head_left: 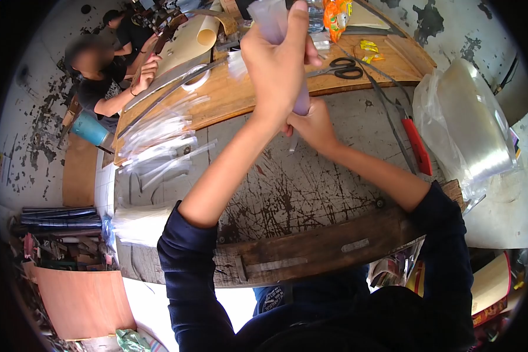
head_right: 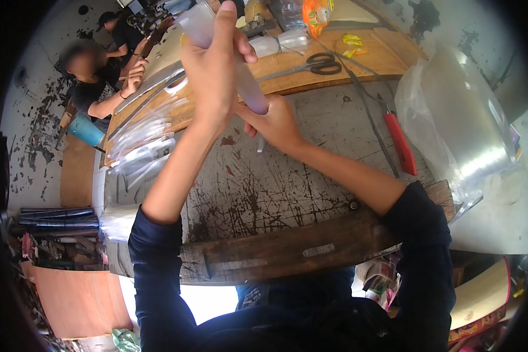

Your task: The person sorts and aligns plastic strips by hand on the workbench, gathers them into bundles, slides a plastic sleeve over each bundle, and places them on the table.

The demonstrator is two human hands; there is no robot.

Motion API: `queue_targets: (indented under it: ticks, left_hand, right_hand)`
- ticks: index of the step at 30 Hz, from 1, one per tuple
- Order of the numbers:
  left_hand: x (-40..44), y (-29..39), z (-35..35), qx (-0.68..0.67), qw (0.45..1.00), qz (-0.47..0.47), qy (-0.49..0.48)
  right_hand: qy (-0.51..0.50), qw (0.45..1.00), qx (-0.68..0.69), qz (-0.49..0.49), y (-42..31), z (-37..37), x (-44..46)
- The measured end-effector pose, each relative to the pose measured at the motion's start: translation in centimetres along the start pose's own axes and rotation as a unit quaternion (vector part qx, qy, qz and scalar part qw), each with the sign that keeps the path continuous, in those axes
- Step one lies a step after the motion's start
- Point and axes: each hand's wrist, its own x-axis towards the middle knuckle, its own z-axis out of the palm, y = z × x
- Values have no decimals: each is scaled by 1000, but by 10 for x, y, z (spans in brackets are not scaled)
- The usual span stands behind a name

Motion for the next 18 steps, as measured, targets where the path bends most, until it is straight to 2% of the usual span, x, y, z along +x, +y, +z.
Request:
queue_targets:
  ticks: [2,4,8,12,13,14,16,18]
  left_hand:
    - [-1,-4,2,-25,999,21,6]
    - [-5,-16,0,63,997,29,30]
    - [-9,-23,-2,23,999,-13,-23]
    - [-1,-16,-5,6,999,-29,-12]
    - [7,-17,-11,-52,998,-30,1]
    - [12,-18,-16,-111,993,-30,14]
    - [14,-14,-22,-122,992,-40,19]
    - [16,-14,-37,-199,974,-80,69]
  right_hand:
    - [10,1000,-18,-6,-2,1,-2]
    - [19,999,-38,-15,-1,0,-3]
    - [3,999,-35,10,3,-1,-4]
    - [-26,998,-41,44,-4,-2,-1]
    - [-27,998,-41,44,-8,-2,0]
    - [-56,995,-68,46,-13,-3,1]
    - [-86,991,-96,47,-25,-8,7]
    - [-218,950,-178,134,-37,-22,18]
